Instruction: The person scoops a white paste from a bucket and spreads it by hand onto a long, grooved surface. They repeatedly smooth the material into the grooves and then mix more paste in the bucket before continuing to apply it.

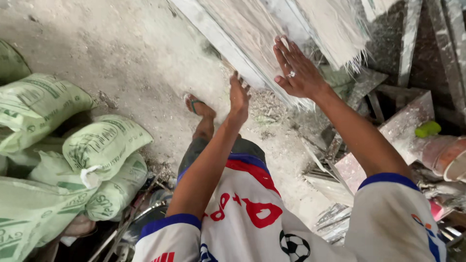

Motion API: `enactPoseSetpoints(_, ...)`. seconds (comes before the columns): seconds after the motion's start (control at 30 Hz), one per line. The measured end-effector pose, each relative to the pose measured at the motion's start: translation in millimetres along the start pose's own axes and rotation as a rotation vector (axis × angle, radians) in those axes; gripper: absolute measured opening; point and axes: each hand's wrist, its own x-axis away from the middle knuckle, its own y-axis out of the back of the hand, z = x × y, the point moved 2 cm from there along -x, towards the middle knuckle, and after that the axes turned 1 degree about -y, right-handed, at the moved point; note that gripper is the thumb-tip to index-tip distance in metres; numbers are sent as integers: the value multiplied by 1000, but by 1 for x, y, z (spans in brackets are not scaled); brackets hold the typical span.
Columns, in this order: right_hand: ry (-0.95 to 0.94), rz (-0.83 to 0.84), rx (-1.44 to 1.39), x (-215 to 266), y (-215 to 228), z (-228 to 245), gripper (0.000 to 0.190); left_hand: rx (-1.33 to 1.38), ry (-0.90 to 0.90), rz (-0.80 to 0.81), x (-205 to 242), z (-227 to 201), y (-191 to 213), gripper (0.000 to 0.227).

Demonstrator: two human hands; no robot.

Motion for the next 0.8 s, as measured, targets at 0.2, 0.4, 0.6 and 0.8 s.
enactPoseSetpoints(0.2, -68, -8, -12, 38, -15, -5, 76, 77, -23, -121, -2, 36, -7, 84)
enactPoseSetpoints(0.4, -257, 23, 51, 27, -28, 0, 72, 55, -65, -162, 52, 9, -33, 84)
enactPoseSetpoints(0.6, -337, -57, 90, 28, -36, 9, 68, 11, -167, -141, 46, 20, -33, 82)
enactPoseSetpoints(0.8, -412, 52, 176, -6, -42, 2, 70, 81, -252, -100, 39, -3, -40, 63)
